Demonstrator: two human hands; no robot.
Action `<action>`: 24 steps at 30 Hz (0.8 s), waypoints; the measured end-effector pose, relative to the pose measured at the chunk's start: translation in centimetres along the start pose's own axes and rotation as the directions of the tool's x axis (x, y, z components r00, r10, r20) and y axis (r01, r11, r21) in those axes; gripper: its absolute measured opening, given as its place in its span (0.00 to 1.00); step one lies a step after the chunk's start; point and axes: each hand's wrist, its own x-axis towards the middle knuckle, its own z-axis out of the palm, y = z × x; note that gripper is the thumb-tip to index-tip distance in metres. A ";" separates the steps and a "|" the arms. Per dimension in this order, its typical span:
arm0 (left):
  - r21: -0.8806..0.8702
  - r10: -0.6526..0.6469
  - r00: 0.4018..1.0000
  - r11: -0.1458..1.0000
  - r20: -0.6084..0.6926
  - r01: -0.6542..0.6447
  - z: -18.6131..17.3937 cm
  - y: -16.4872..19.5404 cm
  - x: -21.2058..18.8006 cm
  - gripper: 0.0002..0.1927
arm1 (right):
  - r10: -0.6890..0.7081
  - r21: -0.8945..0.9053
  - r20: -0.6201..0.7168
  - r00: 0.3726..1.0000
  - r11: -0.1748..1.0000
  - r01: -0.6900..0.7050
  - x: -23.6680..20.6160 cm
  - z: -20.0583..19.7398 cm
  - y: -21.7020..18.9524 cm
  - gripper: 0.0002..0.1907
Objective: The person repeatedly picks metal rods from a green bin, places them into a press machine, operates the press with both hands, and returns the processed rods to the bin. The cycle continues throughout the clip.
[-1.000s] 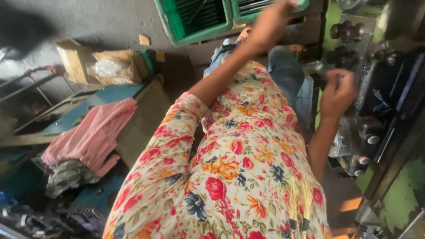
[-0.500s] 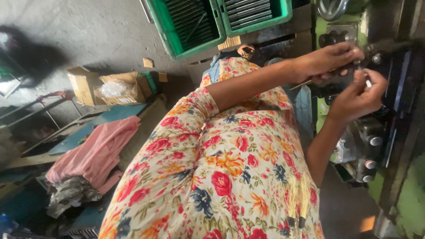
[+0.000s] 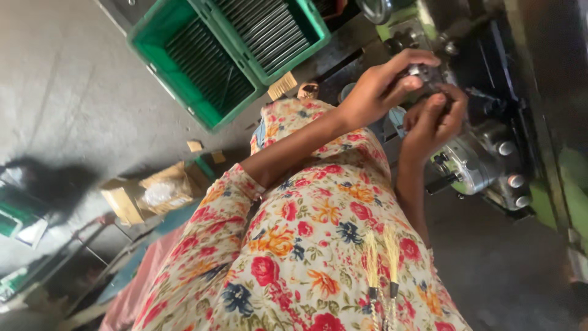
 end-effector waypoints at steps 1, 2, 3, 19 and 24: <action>0.018 -0.014 1.000 1.000 0.009 0.014 -0.2 0.7 -0.1 0.19 | 0.021 0.031 0.016 1.000 0.999 -0.022 -0.3 0.2 -0.8 0.12; 0.067 0.010 1.000 0.998 0.021 -0.012 -0.3 1.4 -0.1 0.19 | 0.063 0.127 0.021 0.998 0.990 -0.065 -0.7 0.4 -1.7 0.12; 0.112 0.034 0.999 0.993 0.033 -0.038 -0.4 2.1 0.0 0.19 | 0.104 0.221 0.031 0.994 0.969 -0.108 -1.0 0.6 -2.4 0.12; 0.404 0.238 0.692 0.665 0.682 -0.628 -1.7 2.3 1.4 0.19 | 0.404 0.351 0.814 0.417 0.230 -0.908 -1.1 -7.6 4.7 0.14; 0.315 0.138 0.969 0.928 0.203 -0.198 -0.9 1.0 0.8 0.12 | 0.683 0.520 0.400 0.611 0.380 -0.765 0.6 -5.7 3.1 0.16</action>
